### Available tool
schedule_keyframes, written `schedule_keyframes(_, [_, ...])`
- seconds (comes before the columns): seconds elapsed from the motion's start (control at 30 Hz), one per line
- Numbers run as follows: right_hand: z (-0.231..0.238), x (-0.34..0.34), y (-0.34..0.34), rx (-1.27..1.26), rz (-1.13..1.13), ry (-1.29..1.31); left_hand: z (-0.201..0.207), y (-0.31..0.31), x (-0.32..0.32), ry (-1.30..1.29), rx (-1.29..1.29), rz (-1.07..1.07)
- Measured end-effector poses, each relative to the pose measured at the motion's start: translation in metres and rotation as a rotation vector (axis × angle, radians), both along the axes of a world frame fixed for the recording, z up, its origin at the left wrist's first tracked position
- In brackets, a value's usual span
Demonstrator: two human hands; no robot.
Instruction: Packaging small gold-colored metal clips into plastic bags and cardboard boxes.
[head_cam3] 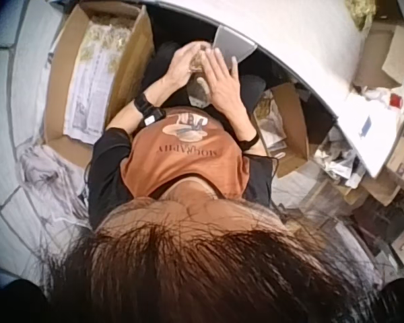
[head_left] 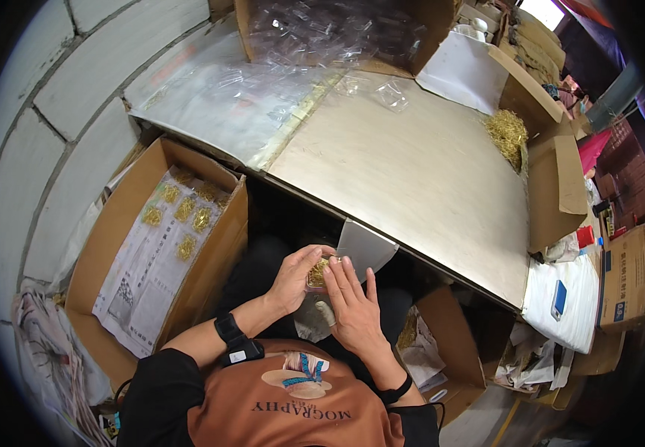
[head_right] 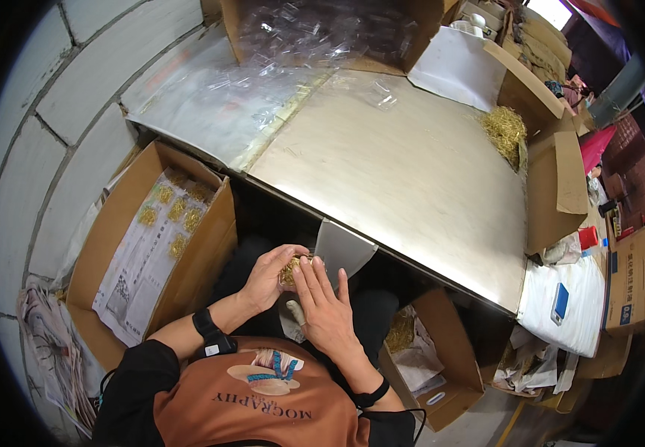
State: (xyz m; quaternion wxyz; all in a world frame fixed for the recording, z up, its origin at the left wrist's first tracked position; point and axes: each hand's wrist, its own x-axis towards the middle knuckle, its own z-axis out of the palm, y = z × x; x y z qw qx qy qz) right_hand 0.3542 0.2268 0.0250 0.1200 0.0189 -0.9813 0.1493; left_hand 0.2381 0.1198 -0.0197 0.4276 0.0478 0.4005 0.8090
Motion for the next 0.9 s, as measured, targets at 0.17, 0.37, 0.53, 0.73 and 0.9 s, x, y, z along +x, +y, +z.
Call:
schedule_keyframes(0.17, [0.001,-0.009,-0.003,0.05,0.023,-0.024,0.0,-0.003,-0.009,0.098,-0.02,0.028])
schedule_keyframes(0.37, [0.032,-0.039,-0.016,-0.038,0.097,0.084,0.039,-0.031,-0.039,0.108,-0.064,0.021])
schedule_keyframes(0.53, [0.048,-0.037,-0.01,-0.184,0.105,0.264,0.062,-0.104,-0.096,0.226,-0.141,0.264])
schedule_keyframes(0.73, [0.017,-0.014,0.015,-0.156,-0.081,-0.018,0.02,-0.242,-0.154,0.292,-0.527,0.704])
schedule_keyframes(0.9, [-0.012,0.002,0.026,-0.082,0.011,-0.237,-0.084,-0.316,-0.165,0.052,-0.726,0.775])
